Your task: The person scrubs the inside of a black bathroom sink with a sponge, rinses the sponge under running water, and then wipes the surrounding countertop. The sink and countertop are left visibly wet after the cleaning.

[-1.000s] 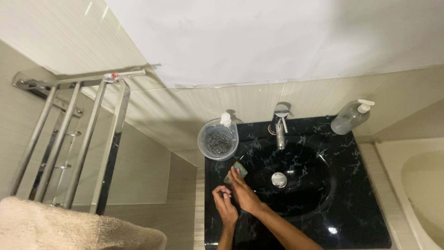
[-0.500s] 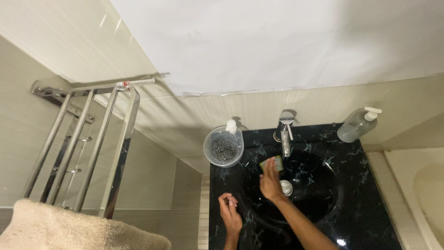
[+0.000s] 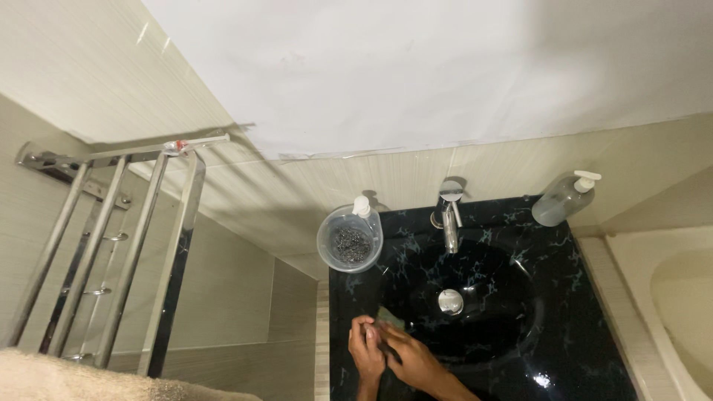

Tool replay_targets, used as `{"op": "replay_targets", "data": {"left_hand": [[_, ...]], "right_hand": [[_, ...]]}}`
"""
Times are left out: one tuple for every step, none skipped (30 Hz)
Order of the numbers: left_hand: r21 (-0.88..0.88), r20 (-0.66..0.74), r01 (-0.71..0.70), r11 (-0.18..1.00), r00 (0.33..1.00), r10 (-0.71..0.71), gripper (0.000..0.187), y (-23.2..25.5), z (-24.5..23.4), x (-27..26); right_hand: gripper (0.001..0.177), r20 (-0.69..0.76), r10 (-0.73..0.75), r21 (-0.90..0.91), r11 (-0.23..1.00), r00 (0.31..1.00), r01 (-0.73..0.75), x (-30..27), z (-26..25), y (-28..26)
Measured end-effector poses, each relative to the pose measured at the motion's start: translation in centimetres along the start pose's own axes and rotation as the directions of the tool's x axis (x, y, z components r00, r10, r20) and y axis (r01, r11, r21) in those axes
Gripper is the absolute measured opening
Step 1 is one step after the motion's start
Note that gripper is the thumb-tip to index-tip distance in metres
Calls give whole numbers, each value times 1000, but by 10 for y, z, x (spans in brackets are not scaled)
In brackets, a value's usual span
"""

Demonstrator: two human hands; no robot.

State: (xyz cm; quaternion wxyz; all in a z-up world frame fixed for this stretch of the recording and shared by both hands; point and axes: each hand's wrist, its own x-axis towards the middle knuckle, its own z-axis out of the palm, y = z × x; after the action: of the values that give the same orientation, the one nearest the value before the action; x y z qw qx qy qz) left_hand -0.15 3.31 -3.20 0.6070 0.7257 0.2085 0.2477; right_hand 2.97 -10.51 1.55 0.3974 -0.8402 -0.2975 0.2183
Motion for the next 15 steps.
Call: {"op": "replay_targets", "data": {"left_hand": [[64, 1, -15, 998, 1000, 15, 23, 1, 0, 2], [127, 3, -28, 992, 1000, 28, 21, 3, 2, 3], [188, 6, -41, 981, 999, 41, 18, 6, 3, 5], [214, 23, -63, 975, 998, 60, 16, 9, 2, 3], [240, 41, -86, 967, 996, 78, 14, 12, 1, 3], [264, 57, -107, 959, 994, 96, 12, 15, 2, 4], [292, 75, -107, 951, 993, 89, 11, 18, 5, 8], [322, 93, -105, 941, 993, 79, 10, 20, 6, 10], [352, 111, -103, 930, 991, 68, 11, 23, 6, 11], [355, 125, -120, 927, 989, 80, 9, 25, 5, 9], [358, 139, -136, 924, 986, 92, 8, 29, 3, 7], [358, 149, -160, 920, 982, 113, 7, 33, 4, 11], [364, 161, -171, 915, 980, 119, 7, 37, 5, 15], [373, 169, -174, 912, 979, 118, 7, 40, 5, 15], [381, 176, -178, 908, 977, 117, 8, 42, 5, 15]], "right_hand": [[57, 52, 127, -46, 991, 990, -125, -15, -13, 0], [59, 95, 258, -100, 964, 962, -248, -32, -29, 3], [60, 136, 388, -259, 902, 911, -345, -45, -47, 10], [63, 157, 518, -417, 807, 841, -419, -59, -67, 20], [59, 95, 561, -523, 731, 822, -438, -71, -94, 34], [59, 28, 595, -621, 640, 804, -452, -79, -115, 46], [63, -24, 624, -661, 576, 781, -481, -78, -127, 55], [67, -75, 650, -695, 509, 756, -507, -75, -137, 64], [72, -127, 671, -725, 439, 730, -530, -74, -141, 69], [71, -61, 637, -669, 545, 769, -504, -77, -130, 67], [71, 0, 593, -602, 643, 806, -473, -79, -109, 60], [71, 46, 533, -526, 732, 845, -433, -73, -92, 51], [73, 55, 465, -490, 784, 884, -382, -65, -70, 39], [77, 69, 395, -455, 830, 916, -323, -60, -53, 27], [79, 59, 374, -469, 829, 926, -305, -55, -49, 22]]}}
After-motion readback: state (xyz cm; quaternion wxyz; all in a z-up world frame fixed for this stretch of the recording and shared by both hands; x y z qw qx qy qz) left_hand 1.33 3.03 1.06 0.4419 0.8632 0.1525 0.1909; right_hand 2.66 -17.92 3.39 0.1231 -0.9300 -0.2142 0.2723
